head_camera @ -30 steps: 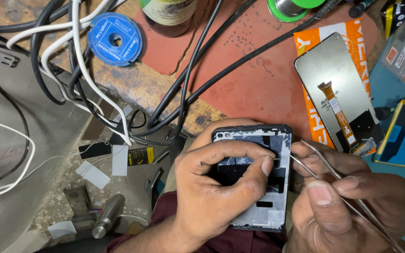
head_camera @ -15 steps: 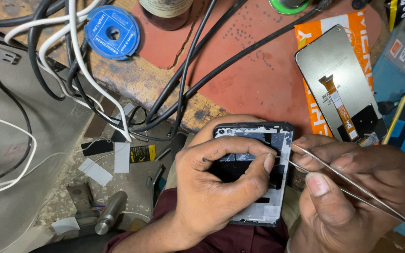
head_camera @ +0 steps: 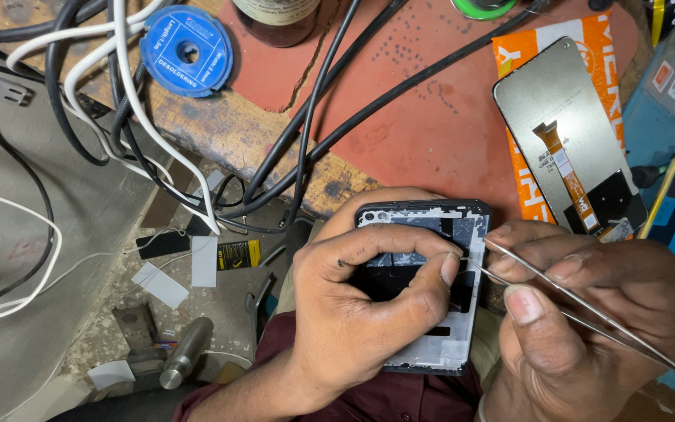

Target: The person uses a heat gun to warm the back of a disassembled smartphone, then uses tweezers to peel off black adhesive tape from the phone's frame. The person repeats heating and peeling steps to remove multiple pieces of tape.

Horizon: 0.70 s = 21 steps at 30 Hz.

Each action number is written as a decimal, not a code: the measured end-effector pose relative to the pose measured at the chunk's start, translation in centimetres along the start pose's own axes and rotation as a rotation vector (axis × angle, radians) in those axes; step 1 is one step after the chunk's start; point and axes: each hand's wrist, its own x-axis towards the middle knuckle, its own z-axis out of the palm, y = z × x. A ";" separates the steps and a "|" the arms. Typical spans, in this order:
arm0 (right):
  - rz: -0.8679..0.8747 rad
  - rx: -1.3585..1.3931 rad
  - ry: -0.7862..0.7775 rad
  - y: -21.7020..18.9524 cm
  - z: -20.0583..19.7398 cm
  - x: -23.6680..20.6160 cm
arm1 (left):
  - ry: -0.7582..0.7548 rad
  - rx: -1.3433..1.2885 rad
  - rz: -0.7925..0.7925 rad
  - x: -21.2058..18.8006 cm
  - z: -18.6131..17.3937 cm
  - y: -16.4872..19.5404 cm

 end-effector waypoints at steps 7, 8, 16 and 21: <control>-0.003 -0.044 0.011 1.0 -2.4 -1.8 | 0.000 0.015 0.000 0.0 -0.1 0.0; -0.004 -0.043 0.012 1.1 -2.6 -1.9 | 0.000 0.015 0.001 0.0 -0.1 0.0; -0.073 0.009 0.149 -2.2 4.8 3.5 | -0.034 -0.027 -0.035 0.0 -0.5 0.2; 0.156 -0.219 -0.073 -4.0 3.2 4.5 | -0.065 -0.006 -0.021 0.0 -0.8 0.3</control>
